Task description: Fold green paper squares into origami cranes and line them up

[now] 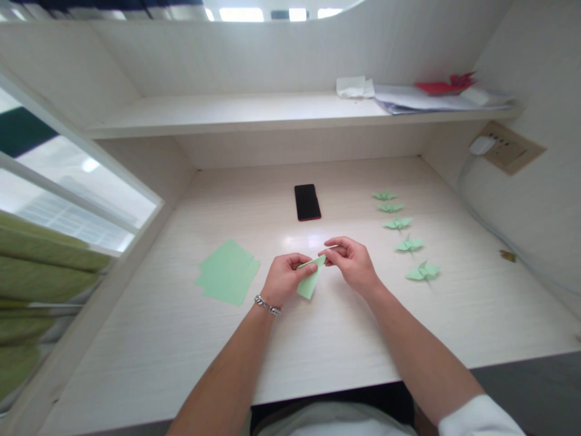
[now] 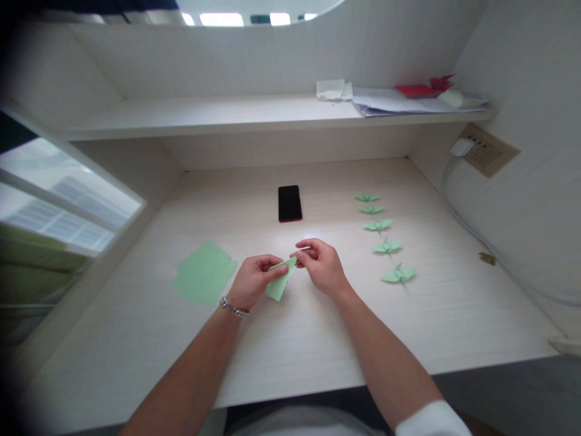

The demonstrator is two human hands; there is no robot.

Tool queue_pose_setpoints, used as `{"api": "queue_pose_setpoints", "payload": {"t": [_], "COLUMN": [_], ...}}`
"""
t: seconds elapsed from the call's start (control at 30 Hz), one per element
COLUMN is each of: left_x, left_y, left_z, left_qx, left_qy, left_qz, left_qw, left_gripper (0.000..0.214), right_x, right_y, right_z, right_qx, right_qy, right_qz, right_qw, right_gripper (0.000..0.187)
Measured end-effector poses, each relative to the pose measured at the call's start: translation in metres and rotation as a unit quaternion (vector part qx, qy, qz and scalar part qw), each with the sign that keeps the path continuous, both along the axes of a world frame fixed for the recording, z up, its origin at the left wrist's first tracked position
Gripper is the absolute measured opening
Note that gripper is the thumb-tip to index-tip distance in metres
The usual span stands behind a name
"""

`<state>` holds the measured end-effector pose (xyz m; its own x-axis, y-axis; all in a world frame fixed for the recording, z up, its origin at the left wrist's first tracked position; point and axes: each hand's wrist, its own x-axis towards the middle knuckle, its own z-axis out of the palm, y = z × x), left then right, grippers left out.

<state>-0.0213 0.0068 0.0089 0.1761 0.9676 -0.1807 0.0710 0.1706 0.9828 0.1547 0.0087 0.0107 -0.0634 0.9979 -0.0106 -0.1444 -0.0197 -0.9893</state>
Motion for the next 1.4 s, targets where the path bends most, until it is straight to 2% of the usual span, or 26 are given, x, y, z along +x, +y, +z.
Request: {"api": "queue_pose_setpoints", "payload": {"t": [0.17, 0.53, 0.77, 1.0, 1.1, 1.3, 1.4], "left_x": [-0.0017, 0.0008, 0.0009, 0.0006, 0.0011, -0.0008, -0.001], "left_y": [0.001, -0.0001, 0.0008, -0.0006, -0.0008, -0.0002, -0.0003], "left_z": [-0.0021, -0.0033, -0.0041, -0.0035, -0.0027, -0.0018, -0.0007], "left_qx": [-0.003, -0.008, 0.023, 0.054, 0.043, 0.003, 0.01], "left_qy": [-0.003, -0.002, 0.009, 0.036, 0.033, 0.007, 0.029], "left_qz": [0.0, -0.005, -0.015, -0.018, -0.023, -0.037, -0.039], "left_qw": [1.0, 1.0, 1.0, 0.998, 0.998, 0.999, 0.999], "left_gripper": [0.026, 0.028, 0.029, 0.027, 0.028, 0.033, 0.029], "right_x": [0.0046, 0.0025, -0.0005, -0.0008, -0.0019, 0.0003, 0.0025], "right_y": [0.0035, 0.0006, -0.0013, -0.0011, -0.001, 0.0008, 0.0011], "right_z": [0.0014, -0.0041, -0.0029, -0.0042, -0.0037, -0.0027, -0.0023], "right_qx": [-0.01, 0.031, 0.049, 0.023, 0.018, 0.008, -0.009], "right_qy": [0.014, -0.049, -0.069, -0.076, -0.08, -0.074, -0.112], "right_qz": [-0.008, -0.007, -0.024, 0.009, 0.024, -0.007, 0.028], "right_qw": [1.0, 0.998, 0.996, 0.997, 0.996, 0.997, 0.993], "right_gripper": [0.034, 0.027, 0.025, 0.028, 0.025, 0.022, 0.02]}}
